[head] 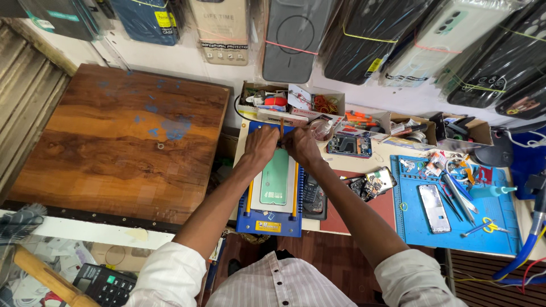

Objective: The person cleans a mobile phone screen using an adhesive roller and places the device into a blue repair machine. They subsequently use a screwdriver to remove parts from a phone and apply liquid from a small bottle.

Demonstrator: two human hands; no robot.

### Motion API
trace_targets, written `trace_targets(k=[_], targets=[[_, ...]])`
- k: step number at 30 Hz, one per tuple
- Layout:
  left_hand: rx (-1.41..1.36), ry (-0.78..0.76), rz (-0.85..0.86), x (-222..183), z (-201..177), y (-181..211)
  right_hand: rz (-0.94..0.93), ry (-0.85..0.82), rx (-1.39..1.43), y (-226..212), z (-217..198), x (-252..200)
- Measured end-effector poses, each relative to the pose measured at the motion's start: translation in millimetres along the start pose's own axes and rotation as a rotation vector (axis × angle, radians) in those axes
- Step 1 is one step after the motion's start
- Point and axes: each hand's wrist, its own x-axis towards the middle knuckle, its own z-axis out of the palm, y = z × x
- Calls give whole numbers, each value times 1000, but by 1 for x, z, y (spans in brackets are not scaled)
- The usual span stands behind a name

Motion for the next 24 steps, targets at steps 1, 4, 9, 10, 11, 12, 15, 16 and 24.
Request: trace_targets(k=[1,4,9,10,11,12,15,16,24], targets=[[7,-7,-2,0,1,-1,17,-6,33,2,1,-1],[7,-23,-15,-1,-2,-2,109,-44,105,1,1,-2],[-96,-85,-57,0,-14,6,177,-62,54,1,2,3],[-93,-80,-50,0,-15,6,169,-55,49,3,4,3],[-91,-75,-44,-2,-15,5,161,-48,45,4,5,1],[-88,-71,-38,-2,-15,5,153,-41,41,6,7,0],[-58,-14,-12,-1,-8,3,371,-195,70,14,15,-1],[-48,-12,-15,-1,-6,3,343,-166,24,16,19,-2],[-65,-13,-35,1,-1,3,399,-166,-25,42,38,-2]])
